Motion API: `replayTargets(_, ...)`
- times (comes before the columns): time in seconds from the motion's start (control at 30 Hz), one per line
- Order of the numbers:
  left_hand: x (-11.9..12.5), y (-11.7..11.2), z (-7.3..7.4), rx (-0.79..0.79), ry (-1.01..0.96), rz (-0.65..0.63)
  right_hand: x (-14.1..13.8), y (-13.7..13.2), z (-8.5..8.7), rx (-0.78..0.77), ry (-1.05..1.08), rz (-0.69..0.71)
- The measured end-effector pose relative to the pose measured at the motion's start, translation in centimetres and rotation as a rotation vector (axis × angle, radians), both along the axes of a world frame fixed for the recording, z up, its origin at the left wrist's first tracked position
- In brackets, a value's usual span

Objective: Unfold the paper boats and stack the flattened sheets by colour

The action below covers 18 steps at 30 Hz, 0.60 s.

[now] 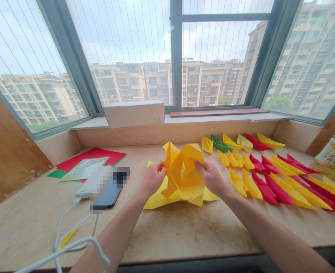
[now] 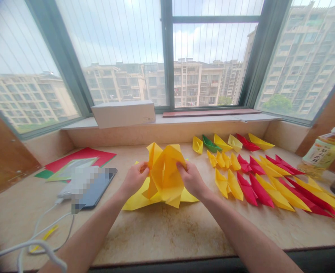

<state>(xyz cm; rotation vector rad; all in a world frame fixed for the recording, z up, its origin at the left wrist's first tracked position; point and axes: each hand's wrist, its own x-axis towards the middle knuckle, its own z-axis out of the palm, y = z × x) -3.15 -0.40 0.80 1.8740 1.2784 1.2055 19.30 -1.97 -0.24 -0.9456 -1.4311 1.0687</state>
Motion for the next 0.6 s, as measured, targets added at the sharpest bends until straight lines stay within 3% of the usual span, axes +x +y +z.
replayTargets(0.17, -0.5, 0.5, -0.2, -0.253, -0.365, -0.143, 0.6, 0.4, 0.1, -0.150, 0.224, 0.161)
replayTargets(0.33, -0.4, 0.8, -0.3, -0.335, -0.607, -0.164, 1.1, 0.6, 0.5, -0.222, 0.428, 0.199)
replayTargets(0.5, -0.3, 1.2, -0.4, -0.351, -0.678, -0.179, 1.1, -0.2, 0.7, -0.276, 0.390, 0.240)
replayTargets(0.6, -1.1, 1.7, -0.5, -0.343, -0.706, -0.132, 1.7, -0.2, 0.8, -0.267, 0.271, 0.166)
